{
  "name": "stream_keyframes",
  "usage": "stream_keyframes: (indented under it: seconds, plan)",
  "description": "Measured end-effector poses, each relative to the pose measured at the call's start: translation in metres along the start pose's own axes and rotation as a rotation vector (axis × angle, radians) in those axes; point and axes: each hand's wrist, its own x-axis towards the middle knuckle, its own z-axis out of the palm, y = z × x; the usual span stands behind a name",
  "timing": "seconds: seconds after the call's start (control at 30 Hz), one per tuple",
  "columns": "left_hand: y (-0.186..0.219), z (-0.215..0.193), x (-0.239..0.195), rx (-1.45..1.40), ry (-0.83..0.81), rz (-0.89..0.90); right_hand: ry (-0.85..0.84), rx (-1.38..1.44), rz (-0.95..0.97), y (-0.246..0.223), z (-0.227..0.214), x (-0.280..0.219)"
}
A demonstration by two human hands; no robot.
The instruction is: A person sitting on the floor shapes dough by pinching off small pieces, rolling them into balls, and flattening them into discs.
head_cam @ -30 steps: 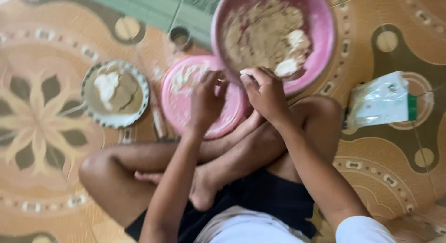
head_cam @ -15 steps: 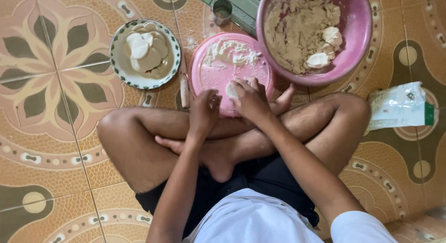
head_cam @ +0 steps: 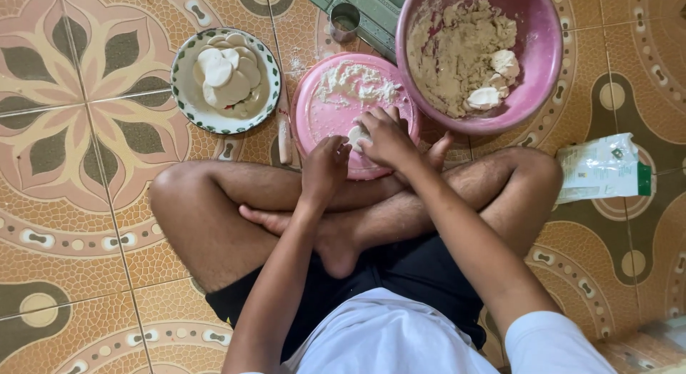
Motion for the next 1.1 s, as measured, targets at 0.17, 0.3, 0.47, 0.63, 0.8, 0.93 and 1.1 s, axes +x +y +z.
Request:
stream_keyframes:
  seconds: [0.17, 0.3, 0.47, 0.63, 0.8, 0.93, 1.1]
  plan:
    - [0.001, -0.002, 0.002, -0.036, -0.007, -0.003, -0.196, -0.033, 0.023, -0.007, -0.027, 0.018]
    - [-0.003, 0.007, 0.005, -0.027, 0.024, 0.005, -0.248, -0.032, -0.006, 0.001, -0.014, 0.036]
    - [0.005, 0.003, 0.012, -0.007, -0.006, -0.015, -0.264, -0.015, -0.088, -0.032, -0.055, 0.019]
    - [0.0, 0.006, 0.03, 0.034, -0.21, -0.042, -0.255, 0.002, -0.193, -0.003, -0.046, 0.019]
    - [0.0, 0.012, 0.039, 0.092, -0.288, -0.077, -0.21, 0.044, -0.28, 0.001, -0.054, 0.012]
    - [0.006, 0.009, 0.041, 0.052, -0.3, -0.116, -0.222, 0.116, -0.25, 0.009, -0.049, 0.015]
    - [-0.002, 0.019, 0.045, 0.048, -0.313, -0.17, -0.221, 0.084, -0.229, 0.017, -0.038, 0.018]
